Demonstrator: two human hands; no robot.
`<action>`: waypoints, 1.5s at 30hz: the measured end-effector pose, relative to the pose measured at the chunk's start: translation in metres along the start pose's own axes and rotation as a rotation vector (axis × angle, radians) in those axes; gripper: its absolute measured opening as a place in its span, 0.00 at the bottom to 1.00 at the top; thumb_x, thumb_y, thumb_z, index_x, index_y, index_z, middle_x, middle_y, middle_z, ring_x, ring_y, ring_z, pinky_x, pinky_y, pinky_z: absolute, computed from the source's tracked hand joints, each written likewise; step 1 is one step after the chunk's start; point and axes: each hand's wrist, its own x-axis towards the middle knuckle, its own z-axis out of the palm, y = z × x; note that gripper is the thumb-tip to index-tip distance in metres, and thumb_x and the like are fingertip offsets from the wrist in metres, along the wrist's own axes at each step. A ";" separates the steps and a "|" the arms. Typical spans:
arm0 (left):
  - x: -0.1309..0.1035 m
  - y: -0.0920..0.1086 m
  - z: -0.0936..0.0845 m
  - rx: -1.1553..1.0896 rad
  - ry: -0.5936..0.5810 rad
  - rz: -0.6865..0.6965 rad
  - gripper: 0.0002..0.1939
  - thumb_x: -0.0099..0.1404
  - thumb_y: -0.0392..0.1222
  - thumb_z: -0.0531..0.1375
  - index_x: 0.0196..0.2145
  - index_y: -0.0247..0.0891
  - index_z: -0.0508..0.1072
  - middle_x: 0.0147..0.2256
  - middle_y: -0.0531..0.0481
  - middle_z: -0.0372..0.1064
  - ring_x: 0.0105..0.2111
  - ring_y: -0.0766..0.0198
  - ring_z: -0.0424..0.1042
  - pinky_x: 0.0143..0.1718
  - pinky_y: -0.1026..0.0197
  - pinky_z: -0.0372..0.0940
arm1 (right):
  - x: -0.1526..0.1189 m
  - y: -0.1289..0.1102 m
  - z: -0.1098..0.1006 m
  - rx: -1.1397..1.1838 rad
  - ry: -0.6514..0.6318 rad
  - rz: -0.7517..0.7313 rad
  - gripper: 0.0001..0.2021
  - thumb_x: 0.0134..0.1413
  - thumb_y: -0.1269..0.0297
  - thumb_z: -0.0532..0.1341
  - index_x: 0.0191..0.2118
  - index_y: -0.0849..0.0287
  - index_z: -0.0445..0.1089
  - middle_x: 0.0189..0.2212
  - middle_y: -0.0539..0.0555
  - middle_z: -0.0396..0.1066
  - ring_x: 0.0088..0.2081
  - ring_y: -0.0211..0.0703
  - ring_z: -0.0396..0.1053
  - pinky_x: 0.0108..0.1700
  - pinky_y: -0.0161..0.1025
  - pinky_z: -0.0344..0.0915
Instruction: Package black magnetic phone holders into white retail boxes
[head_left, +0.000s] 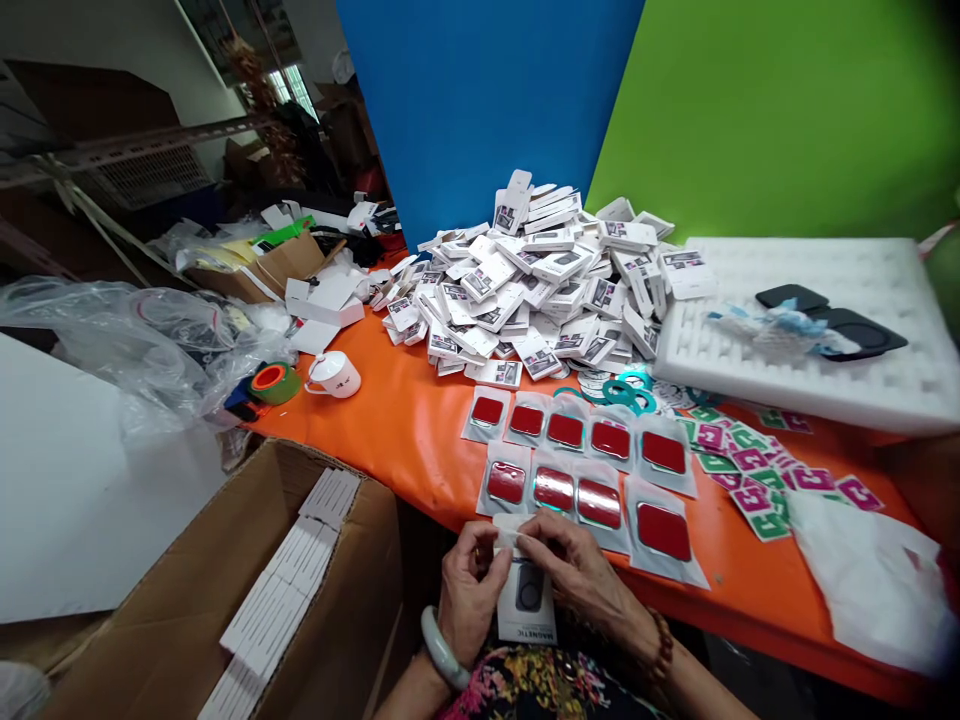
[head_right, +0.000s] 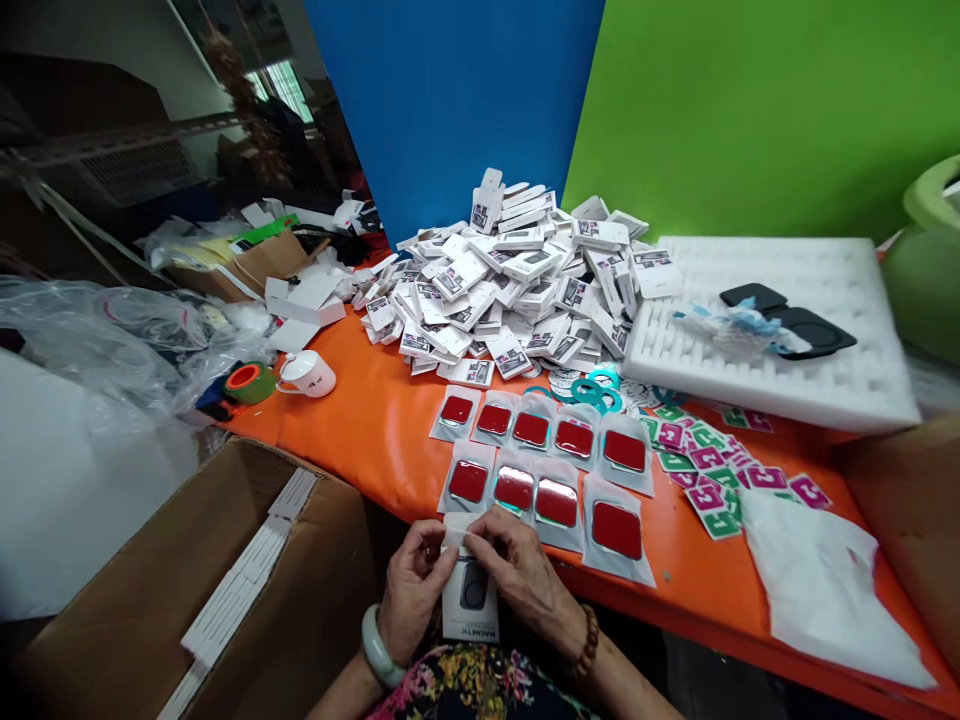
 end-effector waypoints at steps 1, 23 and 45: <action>0.001 0.002 0.002 0.050 0.002 0.010 0.09 0.58 0.45 0.60 0.30 0.36 0.69 0.27 0.52 0.66 0.28 0.68 0.64 0.31 0.66 0.60 | 0.000 0.000 0.001 0.022 0.014 -0.008 0.13 0.57 0.57 0.55 0.28 0.59 0.68 0.27 0.50 0.66 0.31 0.38 0.63 0.34 0.34 0.61; 0.004 0.005 0.006 0.150 -0.034 -0.118 0.17 0.56 0.51 0.58 0.21 0.35 0.66 0.20 0.54 0.60 0.22 0.69 0.56 0.24 0.66 0.54 | -0.017 0.004 0.004 -0.019 0.146 0.050 0.13 0.54 0.57 0.56 0.24 0.58 0.62 0.21 0.48 0.60 0.25 0.36 0.59 0.27 0.33 0.58; 0.006 0.001 0.000 0.071 -0.121 0.001 0.10 0.52 0.45 0.65 0.27 0.35 0.73 0.31 0.46 0.73 0.33 0.61 0.70 0.37 0.60 0.64 | -0.017 0.008 -0.007 -0.047 0.101 -0.101 0.11 0.55 0.57 0.57 0.29 0.58 0.69 0.28 0.52 0.67 0.32 0.41 0.65 0.36 0.38 0.62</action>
